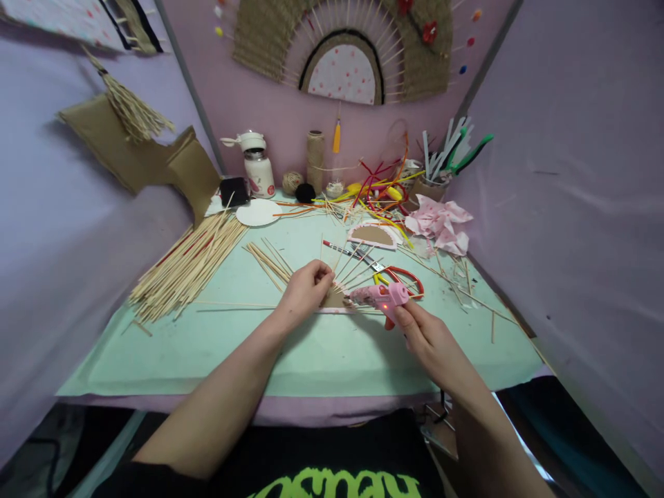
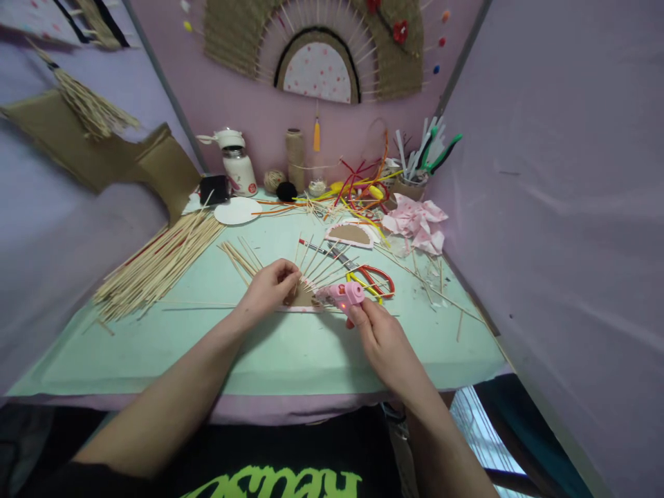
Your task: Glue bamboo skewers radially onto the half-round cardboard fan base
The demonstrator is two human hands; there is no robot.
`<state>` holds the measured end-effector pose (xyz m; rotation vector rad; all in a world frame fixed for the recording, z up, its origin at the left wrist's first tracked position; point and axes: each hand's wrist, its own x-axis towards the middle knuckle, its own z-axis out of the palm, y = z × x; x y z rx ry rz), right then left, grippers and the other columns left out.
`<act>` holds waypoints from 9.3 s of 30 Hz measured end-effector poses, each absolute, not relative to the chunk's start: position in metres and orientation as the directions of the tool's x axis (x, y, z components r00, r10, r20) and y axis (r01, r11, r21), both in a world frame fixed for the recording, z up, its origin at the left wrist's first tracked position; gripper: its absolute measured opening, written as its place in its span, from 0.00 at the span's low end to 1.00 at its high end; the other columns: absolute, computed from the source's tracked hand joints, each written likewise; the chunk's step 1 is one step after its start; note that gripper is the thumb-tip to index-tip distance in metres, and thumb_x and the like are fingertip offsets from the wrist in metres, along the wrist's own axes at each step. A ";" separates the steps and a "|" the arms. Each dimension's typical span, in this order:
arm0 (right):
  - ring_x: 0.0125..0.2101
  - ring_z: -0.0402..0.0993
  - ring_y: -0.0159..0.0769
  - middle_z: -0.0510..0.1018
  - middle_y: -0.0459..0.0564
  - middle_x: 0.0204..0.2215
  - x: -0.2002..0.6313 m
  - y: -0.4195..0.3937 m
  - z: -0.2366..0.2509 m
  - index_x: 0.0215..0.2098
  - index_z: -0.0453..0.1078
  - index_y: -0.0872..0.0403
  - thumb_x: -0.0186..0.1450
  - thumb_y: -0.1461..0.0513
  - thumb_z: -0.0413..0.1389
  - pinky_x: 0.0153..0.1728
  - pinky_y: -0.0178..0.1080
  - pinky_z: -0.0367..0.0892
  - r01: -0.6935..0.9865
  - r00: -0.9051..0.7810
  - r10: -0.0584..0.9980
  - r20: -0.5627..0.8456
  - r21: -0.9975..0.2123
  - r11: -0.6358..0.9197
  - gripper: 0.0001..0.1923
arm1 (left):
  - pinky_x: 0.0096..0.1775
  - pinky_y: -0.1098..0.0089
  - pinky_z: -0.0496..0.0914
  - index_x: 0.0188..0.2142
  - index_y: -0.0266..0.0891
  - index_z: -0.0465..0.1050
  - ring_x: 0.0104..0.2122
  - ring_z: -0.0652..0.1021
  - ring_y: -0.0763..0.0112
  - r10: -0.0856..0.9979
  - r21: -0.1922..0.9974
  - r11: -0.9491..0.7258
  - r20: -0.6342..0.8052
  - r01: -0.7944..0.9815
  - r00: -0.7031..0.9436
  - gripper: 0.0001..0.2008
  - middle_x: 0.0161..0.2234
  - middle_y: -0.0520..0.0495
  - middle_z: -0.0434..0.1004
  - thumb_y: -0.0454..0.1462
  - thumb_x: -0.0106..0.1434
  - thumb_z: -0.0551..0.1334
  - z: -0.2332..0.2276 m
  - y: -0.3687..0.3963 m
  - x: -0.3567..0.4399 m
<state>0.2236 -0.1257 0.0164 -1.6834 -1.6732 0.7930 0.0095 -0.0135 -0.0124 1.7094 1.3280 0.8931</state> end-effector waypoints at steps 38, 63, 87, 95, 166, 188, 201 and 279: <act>0.30 0.68 0.39 0.74 0.49 0.27 0.224 -0.119 0.012 0.28 0.65 0.50 0.71 0.46 0.43 0.33 0.39 0.62 0.673 0.002 0.999 0.053 -0.739 0.038 0.22 | 0.29 0.71 0.66 0.32 0.41 0.70 0.24 0.73 0.71 0.971 0.888 -0.159 0.061 0.432 0.231 0.06 0.20 0.54 0.72 0.40 0.60 0.58 -0.012 -0.013 0.009; 0.31 0.69 0.39 0.74 0.49 0.27 0.228 -0.117 0.015 0.26 0.64 0.50 0.71 0.47 0.43 0.33 0.39 0.61 0.707 -0.002 0.996 0.090 -0.704 0.065 0.22 | 0.30 0.71 0.66 0.32 0.41 0.70 0.24 0.73 0.71 0.971 0.879 -0.129 0.019 0.459 0.238 0.06 0.20 0.55 0.71 0.39 0.62 0.58 -0.003 -0.017 0.009; 0.37 0.70 0.53 0.79 0.64 0.36 0.328 -0.130 -0.013 0.48 0.73 0.59 0.69 0.44 0.45 0.44 0.53 0.63 0.935 0.337 0.842 0.422 -0.257 -0.245 0.30 | 0.31 0.71 0.65 0.31 0.41 0.70 0.25 0.73 0.71 0.972 0.851 -0.154 0.038 0.502 0.234 0.06 0.23 0.54 0.74 0.39 0.61 0.58 -0.001 -0.018 0.011; 0.42 0.70 0.62 0.76 0.71 0.43 0.352 -0.140 -0.042 0.48 0.74 0.63 0.66 0.45 0.52 0.40 0.55 0.65 0.879 0.472 0.832 0.292 -0.089 -0.468 0.30 | 0.34 0.70 0.65 0.31 0.42 0.73 0.29 0.75 0.69 0.944 0.735 -0.279 0.093 0.618 0.316 0.07 0.29 0.51 0.79 0.39 0.63 0.58 0.006 -0.018 0.014; 0.28 0.62 0.33 0.72 0.45 0.25 0.335 0.018 -0.011 0.28 0.70 0.53 0.54 0.47 0.57 0.31 0.36 0.56 0.654 -0.131 0.989 -0.067 -0.756 0.036 0.17 | 0.50 0.63 0.69 0.42 0.43 0.81 0.45 0.77 0.63 0.801 0.537 -0.538 0.085 0.649 0.593 0.15 0.42 0.45 0.79 0.30 0.65 0.57 -0.006 -0.027 -0.008; 0.27 0.62 0.31 0.69 0.43 0.23 0.329 0.018 -0.012 0.26 0.69 0.53 0.52 0.47 0.59 0.29 0.35 0.57 0.646 -0.132 0.987 -0.094 -0.763 0.013 0.18 | 0.51 0.63 0.69 0.41 0.43 0.81 0.45 0.76 0.63 0.804 0.541 -0.530 0.076 0.653 0.589 0.14 0.41 0.45 0.79 0.30 0.65 0.57 -0.005 -0.028 -0.007; 0.29 0.67 0.33 0.77 0.46 0.27 0.330 0.019 -0.016 0.30 0.75 0.53 0.52 0.48 0.61 0.30 0.36 0.62 0.620 -0.109 0.989 -0.103 -0.784 -0.013 0.18 | 0.49 0.64 0.70 0.45 0.41 0.80 0.43 0.76 0.64 0.827 0.563 -0.530 0.175 0.635 0.535 0.15 0.41 0.44 0.77 0.30 0.67 0.55 -0.007 -0.030 -0.004; 0.35 0.76 0.37 0.84 0.49 0.34 0.316 0.010 -0.012 0.33 0.80 0.52 0.63 0.63 0.57 0.37 0.36 0.64 0.855 0.089 0.995 -0.034 -0.511 -0.094 0.08 | 0.48 0.67 0.68 0.32 0.40 0.83 0.42 0.76 0.63 0.825 0.407 -0.530 0.043 0.744 0.564 0.12 0.37 0.44 0.81 0.36 0.63 0.59 0.016 0.016 0.041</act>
